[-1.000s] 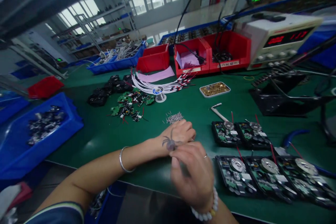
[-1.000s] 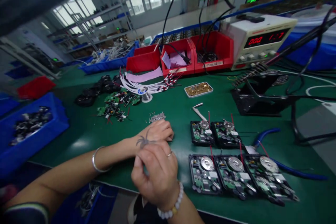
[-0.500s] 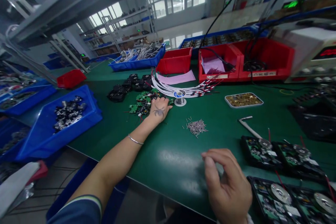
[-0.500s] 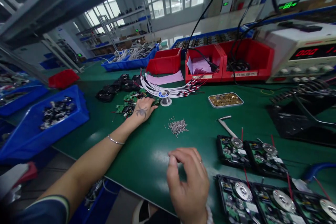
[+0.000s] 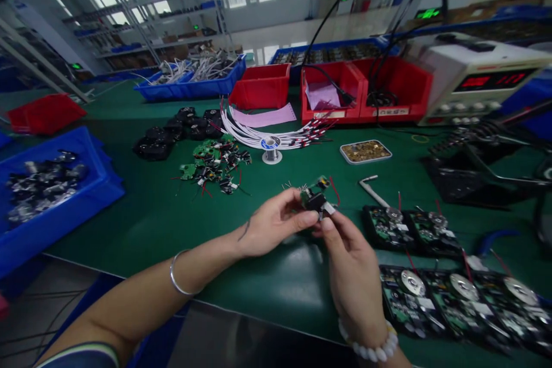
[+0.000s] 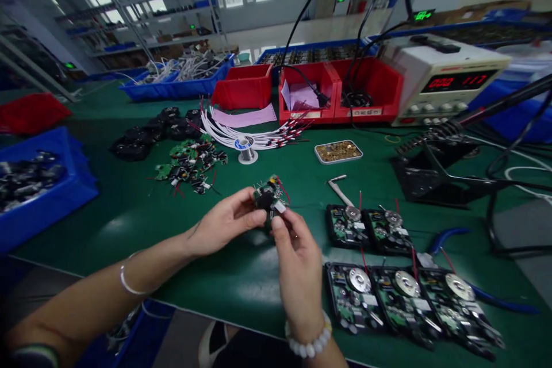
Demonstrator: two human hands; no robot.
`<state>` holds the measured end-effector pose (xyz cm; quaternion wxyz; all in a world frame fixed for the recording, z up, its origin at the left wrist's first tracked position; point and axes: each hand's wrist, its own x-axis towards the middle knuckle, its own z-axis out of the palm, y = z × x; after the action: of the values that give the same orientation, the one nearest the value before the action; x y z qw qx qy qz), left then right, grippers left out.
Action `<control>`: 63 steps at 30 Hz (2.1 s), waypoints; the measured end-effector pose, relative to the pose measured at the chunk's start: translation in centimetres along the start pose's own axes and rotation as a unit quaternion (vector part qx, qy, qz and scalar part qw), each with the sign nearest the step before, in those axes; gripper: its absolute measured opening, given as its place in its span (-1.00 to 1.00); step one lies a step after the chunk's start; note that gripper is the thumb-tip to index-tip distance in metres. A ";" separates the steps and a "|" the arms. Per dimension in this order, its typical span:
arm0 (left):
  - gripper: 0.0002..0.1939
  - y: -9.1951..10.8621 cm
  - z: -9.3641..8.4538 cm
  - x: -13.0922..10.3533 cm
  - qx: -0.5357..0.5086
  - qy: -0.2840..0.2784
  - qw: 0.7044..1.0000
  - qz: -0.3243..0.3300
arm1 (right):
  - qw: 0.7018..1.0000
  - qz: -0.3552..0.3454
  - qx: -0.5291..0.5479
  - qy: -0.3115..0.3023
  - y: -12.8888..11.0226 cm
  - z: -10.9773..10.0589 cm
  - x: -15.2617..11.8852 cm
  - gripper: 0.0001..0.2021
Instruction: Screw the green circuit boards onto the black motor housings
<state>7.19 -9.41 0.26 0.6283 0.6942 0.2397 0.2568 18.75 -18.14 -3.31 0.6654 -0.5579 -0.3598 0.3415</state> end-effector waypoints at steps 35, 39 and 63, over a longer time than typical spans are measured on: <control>-0.77 0.0 -1.2 0.1 0.481 0.001 0.796 0.367 | 0.993 0.100 0.065 0.005 -0.3 -0.4 0.4 -0.79; -0.90 -0.1 -1.3 0.1 0.459 -0.026 0.797 0.393 | 0.989 0.112 0.094 -0.001 0.0 -0.6 0.6 -0.78; -0.96 -0.5 -2.8 0.8 0.405 0.086 0.886 0.209 | 0.990 0.131 0.057 -0.003 0.0 -0.4 0.4 -0.72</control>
<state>5.96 -6.70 0.05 0.2015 0.8974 0.2253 0.3213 19.32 -18.03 -3.33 0.6447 -0.5604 -0.2652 0.4472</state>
